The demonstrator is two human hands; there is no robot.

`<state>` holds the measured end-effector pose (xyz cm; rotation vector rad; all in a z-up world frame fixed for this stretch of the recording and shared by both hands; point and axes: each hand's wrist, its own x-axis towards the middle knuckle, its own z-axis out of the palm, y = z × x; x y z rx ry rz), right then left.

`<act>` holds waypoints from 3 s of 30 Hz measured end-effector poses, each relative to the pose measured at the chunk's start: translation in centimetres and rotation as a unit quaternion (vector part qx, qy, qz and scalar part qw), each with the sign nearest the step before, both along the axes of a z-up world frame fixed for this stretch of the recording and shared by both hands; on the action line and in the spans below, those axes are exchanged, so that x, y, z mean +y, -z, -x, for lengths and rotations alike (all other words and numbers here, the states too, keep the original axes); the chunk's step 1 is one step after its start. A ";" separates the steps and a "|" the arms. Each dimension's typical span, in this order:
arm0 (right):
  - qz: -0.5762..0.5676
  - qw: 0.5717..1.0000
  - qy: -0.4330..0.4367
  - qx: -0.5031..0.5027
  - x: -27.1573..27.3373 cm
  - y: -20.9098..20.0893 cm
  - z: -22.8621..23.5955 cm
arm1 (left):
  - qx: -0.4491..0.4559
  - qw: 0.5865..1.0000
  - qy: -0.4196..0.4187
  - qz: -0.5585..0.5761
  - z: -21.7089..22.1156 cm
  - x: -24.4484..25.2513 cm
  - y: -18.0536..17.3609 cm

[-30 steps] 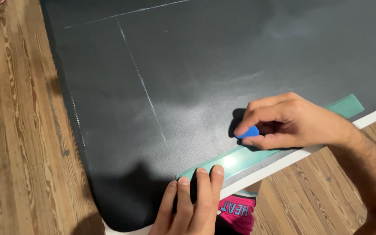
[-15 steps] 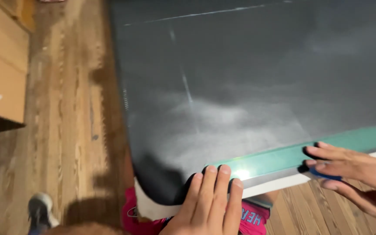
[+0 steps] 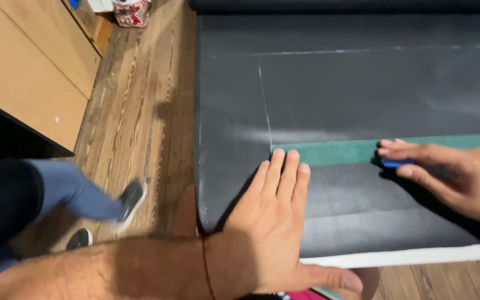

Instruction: Marking straight lines on a large sheet of black leather using a ruler and blue chalk

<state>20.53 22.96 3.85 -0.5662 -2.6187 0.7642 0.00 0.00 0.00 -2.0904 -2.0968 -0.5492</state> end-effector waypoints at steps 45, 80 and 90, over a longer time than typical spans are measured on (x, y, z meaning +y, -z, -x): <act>-0.026 0.999 -0.036 0.027 0.6 1.1 0.2 | 0.000 0.976 0.086 -0.201 1.1 2.5 3.4; 0.254 0.960 -0.040 -0.111 5.3 -1.2 9.2 | 0.109 0.980 0.054 -0.159 3.8 5.7 2.6; 0.240 0.962 -0.052 -0.120 6.1 -0.8 9.3 | 0.115 0.980 0.053 -0.154 3.8 5.6 2.8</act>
